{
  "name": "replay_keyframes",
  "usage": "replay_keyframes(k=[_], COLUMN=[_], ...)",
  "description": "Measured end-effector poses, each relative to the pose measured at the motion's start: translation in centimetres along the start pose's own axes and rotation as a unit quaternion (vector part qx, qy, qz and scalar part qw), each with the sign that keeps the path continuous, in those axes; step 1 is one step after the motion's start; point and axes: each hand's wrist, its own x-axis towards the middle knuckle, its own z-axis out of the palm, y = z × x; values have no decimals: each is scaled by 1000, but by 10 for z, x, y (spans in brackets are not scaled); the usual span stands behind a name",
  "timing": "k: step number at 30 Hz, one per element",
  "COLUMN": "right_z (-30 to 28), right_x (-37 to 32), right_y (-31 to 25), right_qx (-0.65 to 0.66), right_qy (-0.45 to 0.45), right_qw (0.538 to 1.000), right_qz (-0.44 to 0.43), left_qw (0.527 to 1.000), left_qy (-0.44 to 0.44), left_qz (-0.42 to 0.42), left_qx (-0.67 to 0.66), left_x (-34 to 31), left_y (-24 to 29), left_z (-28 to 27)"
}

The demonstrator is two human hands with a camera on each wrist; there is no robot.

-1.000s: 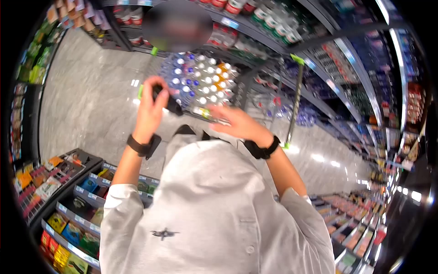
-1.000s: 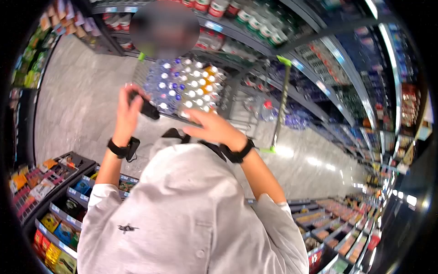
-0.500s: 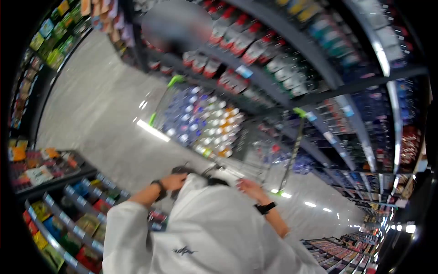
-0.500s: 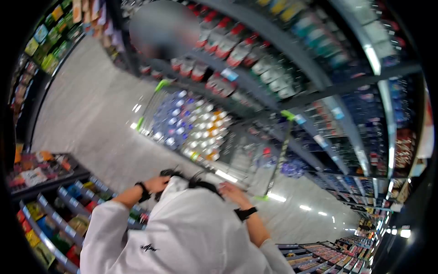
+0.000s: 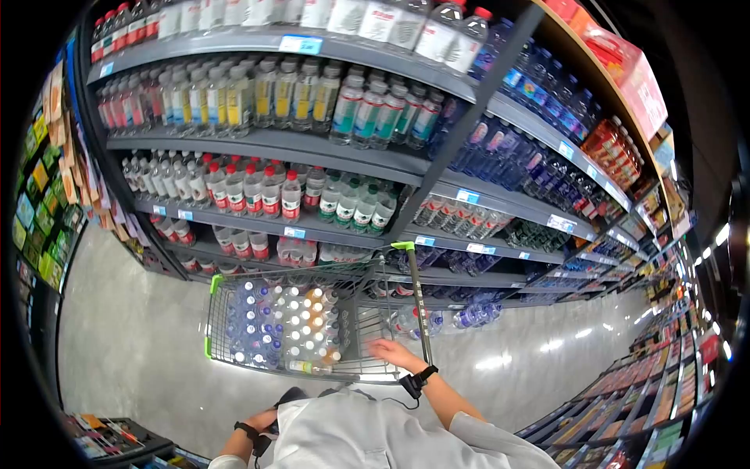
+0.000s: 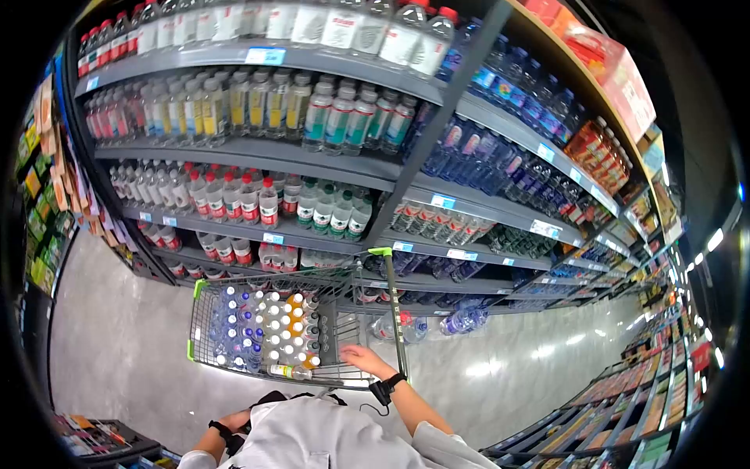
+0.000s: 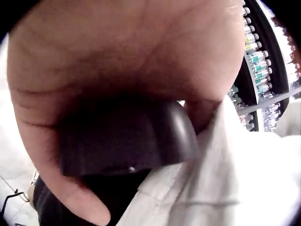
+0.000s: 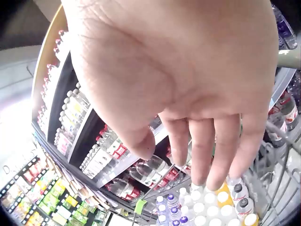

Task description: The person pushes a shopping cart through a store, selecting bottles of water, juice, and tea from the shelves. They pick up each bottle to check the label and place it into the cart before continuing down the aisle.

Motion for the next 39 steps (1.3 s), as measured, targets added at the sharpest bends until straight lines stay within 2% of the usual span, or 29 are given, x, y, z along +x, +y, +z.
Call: replay_keyframes(k=[1,3,4,5,6,7,8,9,10,11,12,13,14,15,17,19,21,23,24,26,28,29,32,33,35,37,39], right_z=[-3,-11,-19,-24,-29,-34,-43,-51,-57,-65,-73,-77,-81,-84,-82,-67,-61,-63,-69,-71,-67,-76,-66,-65,-54,-41,-24], right_x=[-11,-35,-38,-44,-54,-64,-70,-77,-85,-85,-86,-89,-87,-84,-79,-83,-83,-80,-75,-82,-82,-78,-80,-81,-101,-110,-125], right_y=[-1,-2,19,33,32,34,35,34,35,41,48,56,61,72,93,98,102,117,138,139,125,156,144,146,149,143,142], right_qx=[6,-15,-25,27,21,16,20,-86,-190,-270,-346,-378,-410,-408,-316,-320,-319,-322,-278,-282,-284,-347,-360,-352,-348,-337,-334], right_qy=[4,20,31,54,102,149,151,249,337,385,423,428,430,410,323,304,291,346,347,339,339,358,373,379,384,370,394], right_qw=[1000,993,997,998,994,987,986,963,920,875,822,807,792,805,891,890,896,876,887,887,886,864,853,853,849,853,843], right_qz=[-5,116,71,12,-28,-67,-66,-64,-58,-113,-163,-150,-141,-137,40,111,107,97,122,133,136,62,54,68,104,149,152], left_qw=[1000,999,996,992,990,988,989,986,970,943,984,948,954,947,935,931,932,931,922,913,938,938,901,902,870,856,860], left_qy=[-15,27,63,90,73,57,117,91,74,66,94,39,64,78,100,121,185,203,232,259,265,267,321,318,298,308,304], left_qz=[6,31,58,71,100,128,79,138,202,267,143,151,150,164,188,216,123,167,149,124,134,134,129,123,179,174,191], left_qx=[-26,-27,-35,-57,-63,-70,-51,33,116,189,56,279,253,265,284,267,287,254,273,288,180,176,264,265,349,376,362], left_x=[-9,-12,-10,-1,13,1,-18,14,45,75,40,105,88,80,61,16,24,-8,-23,-35,-33,-34,-37,-35,-24,-16,3], left_y=[7,1,-6,-19,-37,-25,-18,-50,-84,-115,-90,-147,-147,-143,-134,-93,-119,-97,-83,-83,-80,-77,-49,-42,-36,-24,-31], left_z=[4,-2,-6,-9,-13,3,20,-3,-26,-48,-15,-65,-51,-43,-31,3,-17,1,5,-1,-28,-37,-60,-71,-88,-99,-114])
